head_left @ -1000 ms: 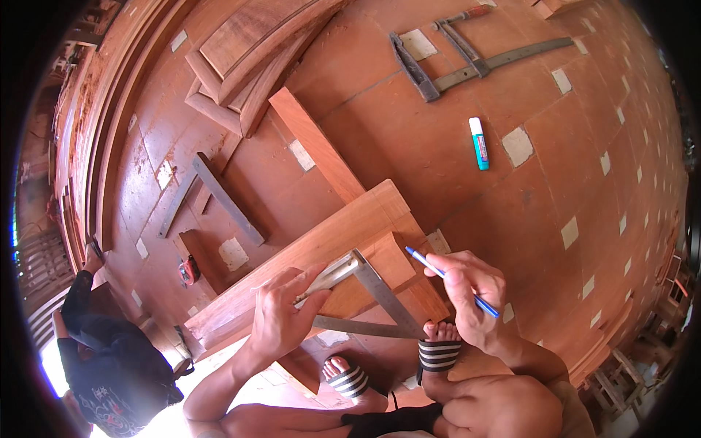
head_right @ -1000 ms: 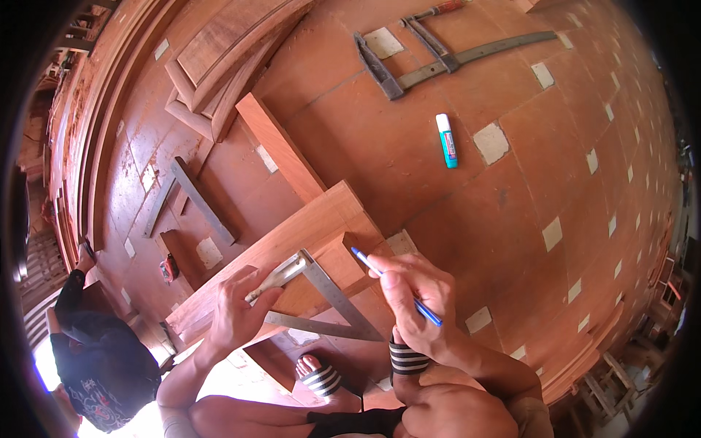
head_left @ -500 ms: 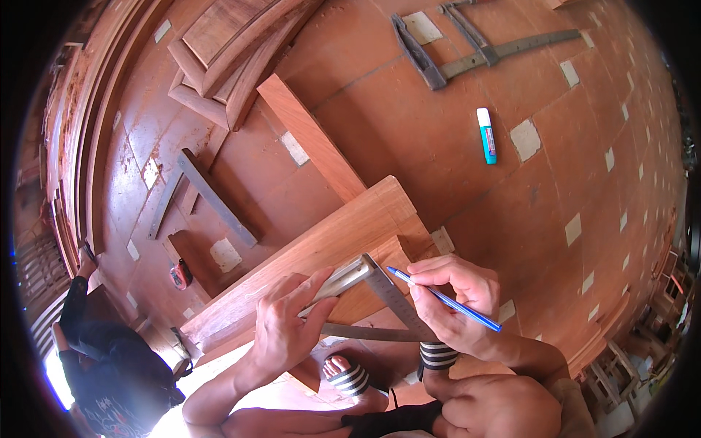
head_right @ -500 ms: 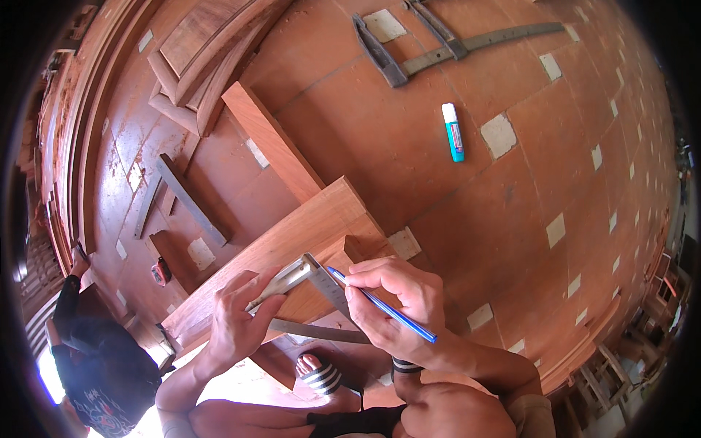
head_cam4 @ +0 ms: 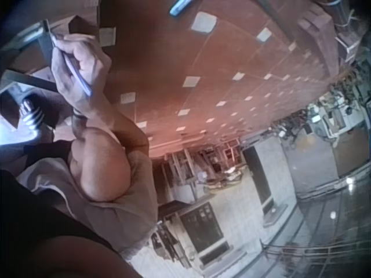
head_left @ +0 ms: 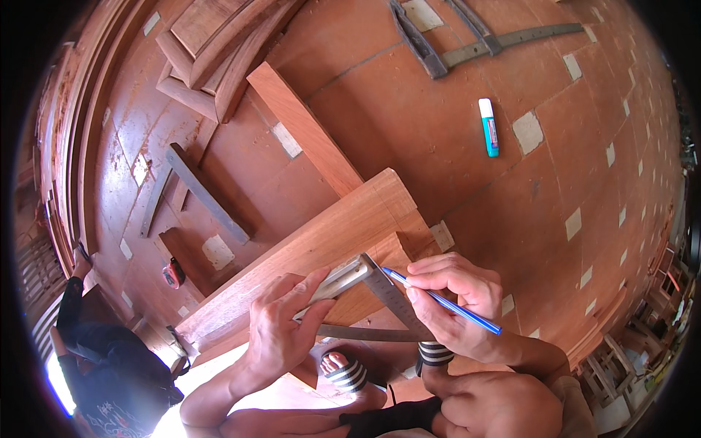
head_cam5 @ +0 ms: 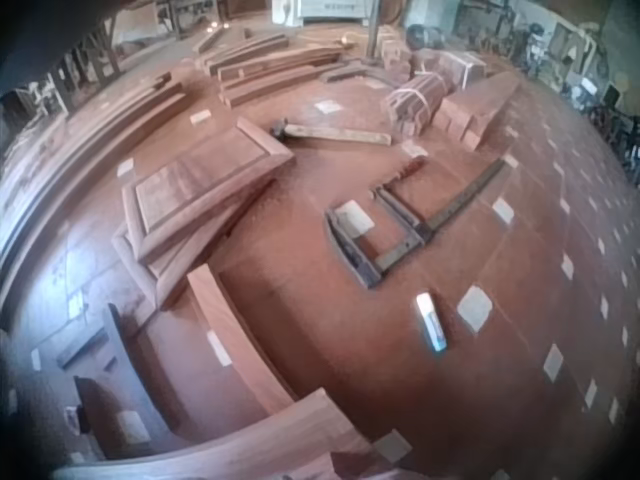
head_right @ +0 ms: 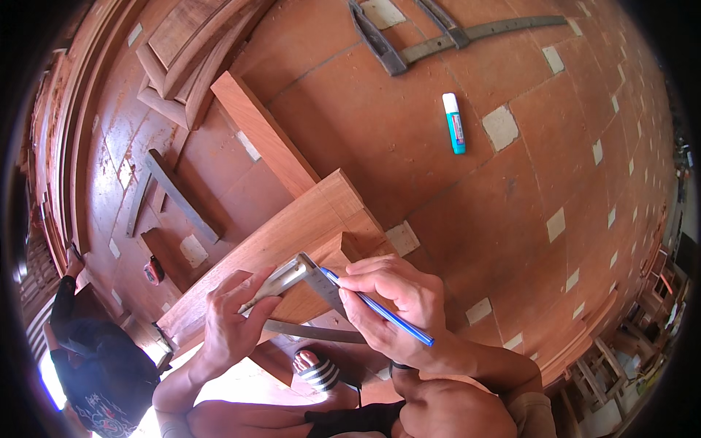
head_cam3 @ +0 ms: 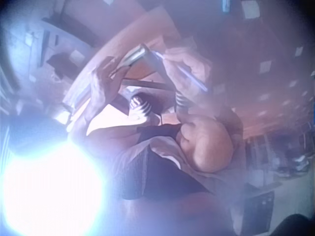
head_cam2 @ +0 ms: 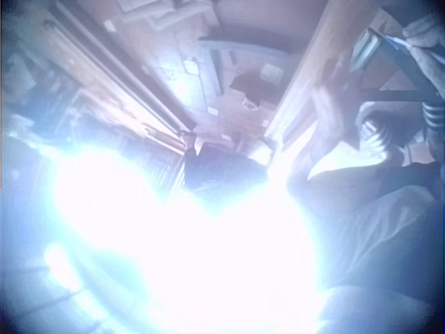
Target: The person measures and marks a wooden plank using a tape measure, ruler, and set square. They repeatedly reposition the tools to draw straight lines and mark measurement points on the wood surface.
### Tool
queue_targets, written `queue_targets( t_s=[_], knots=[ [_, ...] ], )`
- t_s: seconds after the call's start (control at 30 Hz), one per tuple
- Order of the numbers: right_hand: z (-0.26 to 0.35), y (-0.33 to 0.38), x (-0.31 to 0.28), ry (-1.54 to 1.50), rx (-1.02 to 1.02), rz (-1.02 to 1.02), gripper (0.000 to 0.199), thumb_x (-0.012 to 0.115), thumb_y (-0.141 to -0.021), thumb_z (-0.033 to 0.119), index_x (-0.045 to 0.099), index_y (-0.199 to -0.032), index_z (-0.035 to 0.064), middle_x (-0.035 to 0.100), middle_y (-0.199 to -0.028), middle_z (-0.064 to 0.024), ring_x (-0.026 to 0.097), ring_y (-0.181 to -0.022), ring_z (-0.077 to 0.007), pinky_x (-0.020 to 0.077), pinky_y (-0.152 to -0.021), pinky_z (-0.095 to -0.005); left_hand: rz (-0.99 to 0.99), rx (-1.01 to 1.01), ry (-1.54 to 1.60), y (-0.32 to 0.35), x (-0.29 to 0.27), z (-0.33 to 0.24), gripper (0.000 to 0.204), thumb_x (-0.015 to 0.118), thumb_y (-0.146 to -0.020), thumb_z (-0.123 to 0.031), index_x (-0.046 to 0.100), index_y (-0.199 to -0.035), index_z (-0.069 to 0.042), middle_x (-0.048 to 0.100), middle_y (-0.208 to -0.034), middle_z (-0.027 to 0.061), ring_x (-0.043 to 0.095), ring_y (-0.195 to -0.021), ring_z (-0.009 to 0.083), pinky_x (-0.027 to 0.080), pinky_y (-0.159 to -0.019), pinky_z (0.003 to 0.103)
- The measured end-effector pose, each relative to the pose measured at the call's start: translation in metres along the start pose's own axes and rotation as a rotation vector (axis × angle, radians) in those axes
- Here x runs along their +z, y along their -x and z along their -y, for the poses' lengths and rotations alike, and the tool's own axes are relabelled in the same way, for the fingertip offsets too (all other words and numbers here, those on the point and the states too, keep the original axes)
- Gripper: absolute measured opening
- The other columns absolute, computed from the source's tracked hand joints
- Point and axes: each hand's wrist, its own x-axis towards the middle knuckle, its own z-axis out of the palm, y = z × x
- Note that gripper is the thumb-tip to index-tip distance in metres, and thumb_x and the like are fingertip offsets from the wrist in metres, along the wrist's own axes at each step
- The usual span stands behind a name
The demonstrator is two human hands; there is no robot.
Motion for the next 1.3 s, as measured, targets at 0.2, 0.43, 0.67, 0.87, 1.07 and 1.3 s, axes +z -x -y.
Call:
queue_targets(
  t_s=[0.2, 0.43, 0.67, 0.87, 1.07, 1.3],
  knots=[
    [0.002, 0.0, 0.0, 0.004, 0.03, 0.009, 0.018, 0.083, -0.086, -0.007, 0.079, -0.102, -0.0018, 0.078, -0.1, -0.0173, 0.079, -0.088, -0.0248, 0.0623, -0.075, -0.0324, 0.002, -0.008, 0.019, 0.0, 0.0, 0.0, 0.046, 0.086, -0.086, -0.005, 0.077, -0.131, -0.003, 0.075, -0.098, 0.0186, 0.074, -0.085, 0.0355, 0.059, -0.075, 0.043],
    [0.0, -0.003, 0.002, 0.043, -0.047, 0.012, 0.017, 0.082, -0.086, -0.007, 0.079, -0.102, -0.0021, 0.078, -0.097, -0.0161, 0.078, -0.087, -0.0262, 0.0621, -0.075, -0.0342, -0.005, 0.0, 0.006, -0.001, 0.0, -0.002, 0.045, 0.085, -0.086, -0.003, 0.077, -0.13, -0.001, 0.075, -0.098, 0.0198, 0.075, -0.083, 0.0366, 0.059, -0.074, 0.042],
    [0.012, 0.007, -0.011, 0.148, -0.043, 0.098, 0.014, 0.081, -0.086, -0.007, 0.078, -0.1, -0.0028, 0.078, -0.091, -0.0149, 0.078, -0.084, -0.025, 0.061, -0.073, -0.0331, -0.046, 0.015, -0.021, 0.0, 0.002, -0.004, 0.041, 0.084, -0.088, -0.004, 0.078, -0.128, 0.0, 0.074, -0.094, 0.021, 0.074, -0.076, 0.0352, 0.057, -0.07, 0.04],
    [0.027, 0.023, -0.041, 0.226, 0.134, 0.244, 0.009, 0.078, -0.094, 0.001, 0.078, -0.102, -0.0039, 0.079, -0.091, -0.0155, 0.078, -0.079, -0.02, 0.061, -0.07, -0.0303, -0.07, 0.08, -0.035, 0.002, 0.004, 0.002, 0.042, 0.084, -0.089, -0.007, 0.077, -0.13, 0.001, 0.072, -0.089, 0.0197, 0.067, -0.066, 0.0307, 0.054, -0.064, 0.04],
    [-0.022, -0.021, -0.046, 0.284, -0.376, 0.383, 0.035, 0.079, -0.095, 0.007, 0.063, -0.124, -0.0008, 0.076, -0.118, -0.016, 0.075, -0.113, -0.0368, 0.0604, -0.094, -0.0429, 0.023, 0.067, -0.015, 0.005, -0.012, 0.015, 0.045, 0.083, -0.091, -0.01, 0.075, -0.135, -0.001, 0.069, -0.089, 0.0163, 0.066, -0.073, 0.0245, 0.052, -0.067, 0.039],
    [-0.039, -0.035, -0.034, 0.125, -0.256, 0.501, 0.051, 0.097, -0.08, 0.017, 0.052, -0.101, 0.0048, 0.07, -0.098, -0.013, 0.069, -0.082, -0.029, 0.0554, -0.075, -0.0398, 0.032, 0.167, 0.04, 0.033, -0.03, 0.009, 0.043, 0.083, -0.091, -0.009, 0.075, -0.133, -0.001, 0.072, -0.093, 0.014, 0.069, -0.081, 0.0249, 0.055, -0.077, 0.039]
  ],
)
